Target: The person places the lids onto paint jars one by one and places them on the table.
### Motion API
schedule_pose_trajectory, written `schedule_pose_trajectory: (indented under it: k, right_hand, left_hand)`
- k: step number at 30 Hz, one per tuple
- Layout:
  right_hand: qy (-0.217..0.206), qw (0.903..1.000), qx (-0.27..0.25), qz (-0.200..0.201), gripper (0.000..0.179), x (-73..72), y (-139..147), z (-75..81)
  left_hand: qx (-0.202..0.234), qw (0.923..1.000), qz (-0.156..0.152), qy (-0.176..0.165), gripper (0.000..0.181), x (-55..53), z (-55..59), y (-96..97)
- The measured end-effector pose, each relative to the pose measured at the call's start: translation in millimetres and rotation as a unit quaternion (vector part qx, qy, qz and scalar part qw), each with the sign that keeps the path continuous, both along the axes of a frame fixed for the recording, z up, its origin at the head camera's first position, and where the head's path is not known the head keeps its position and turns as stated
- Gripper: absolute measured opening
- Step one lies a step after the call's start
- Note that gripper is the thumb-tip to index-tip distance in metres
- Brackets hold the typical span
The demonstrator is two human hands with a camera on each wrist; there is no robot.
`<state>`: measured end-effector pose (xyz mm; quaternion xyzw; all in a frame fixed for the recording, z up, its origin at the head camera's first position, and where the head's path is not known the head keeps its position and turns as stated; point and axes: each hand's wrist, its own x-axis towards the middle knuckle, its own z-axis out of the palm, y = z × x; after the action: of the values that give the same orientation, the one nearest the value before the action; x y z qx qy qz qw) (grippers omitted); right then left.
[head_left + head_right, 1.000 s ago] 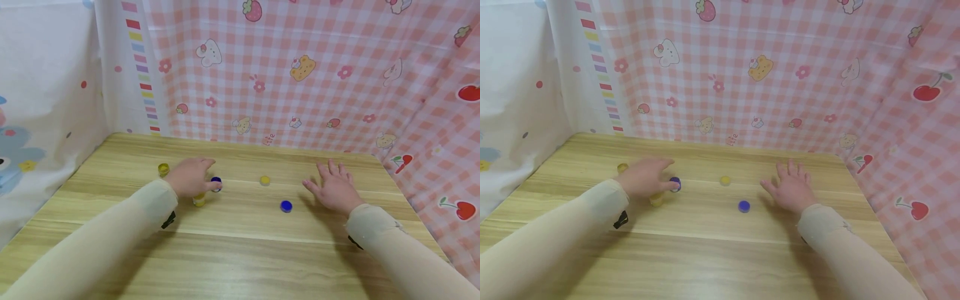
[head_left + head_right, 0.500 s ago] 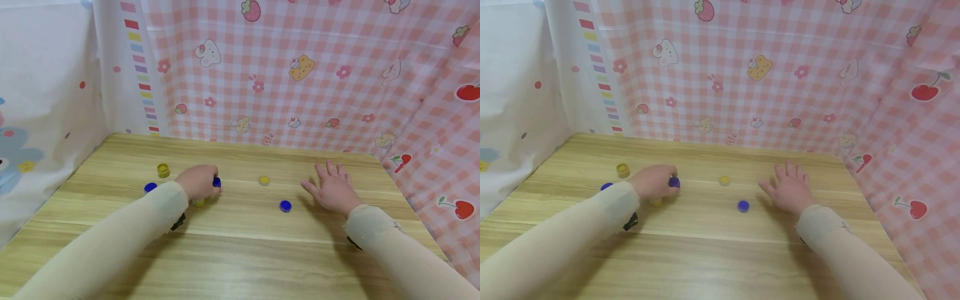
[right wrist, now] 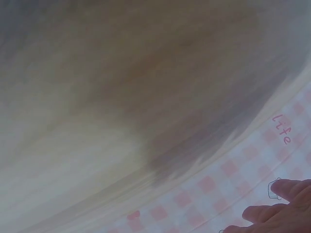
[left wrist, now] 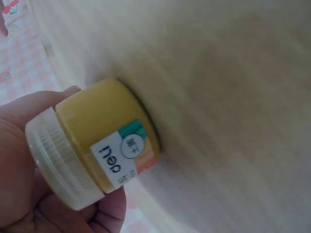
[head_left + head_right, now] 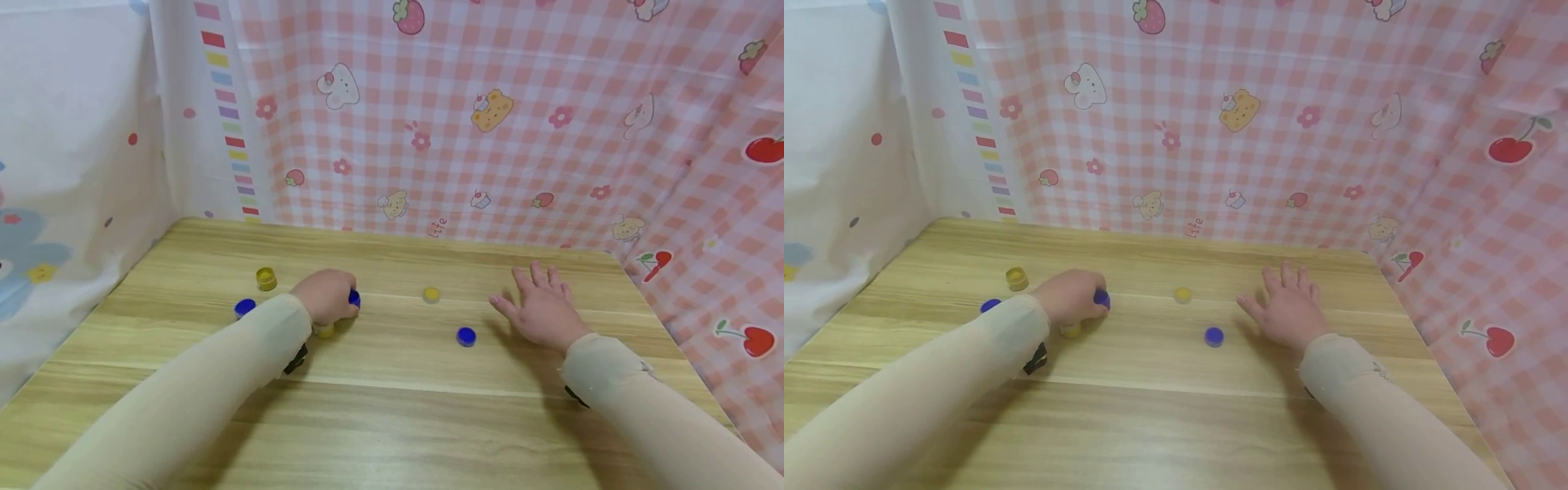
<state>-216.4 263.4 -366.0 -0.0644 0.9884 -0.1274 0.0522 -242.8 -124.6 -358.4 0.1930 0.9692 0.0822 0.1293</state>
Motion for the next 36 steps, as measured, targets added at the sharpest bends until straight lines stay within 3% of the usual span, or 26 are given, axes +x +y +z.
schedule_pose_trajectory:
  k: [8, 18, 22, 26, 32, 36]
  right_hand:
    - [0.016, 0.9993, -0.003, 0.034, 0.093, 2.6, -10.7, 2.0]
    - [-0.035, 0.9931, -0.034, 0.106, 0.064, 13.9, -44.9, 6.1]
    - [-0.066, 0.9888, -0.014, 0.133, 0.062, 16.7, -55.4, 5.4]
    - [-0.086, 0.9873, 0.017, 0.133, 0.057, 18.8, -62.1, 4.1]
    - [-0.075, 0.9838, 0.032, 0.159, 0.028, 20.9, -66.9, 0.0]
    - [-0.08, 0.9825, 0.035, 0.164, 0.021, 22.0, -70.5, 0.6]
  left_hand:
    - [-0.014, 0.9999, -0.003, -0.001, 0.034, -3.3, -0.5, 2.1]
    - [-0.017, 0.9999, 0.002, 0.003, 0.036, -2.9, -1.3, 2.8]
    - [-0.017, 0.9998, 0.005, 0.002, 0.034, -3.8, -1.0, 3.3]
    - [-0.015, 0.9998, 0.009, -0.005, 0.033, -3.3, 1.4, 4.1]
    - [-0.017, 0.9996, 0.019, -0.012, 0.033, -1.8, 2.7, 6.3]
    - [-0.02, 0.9995, 0.021, -0.01, 0.031, -1.3, 3.6, 7.6]
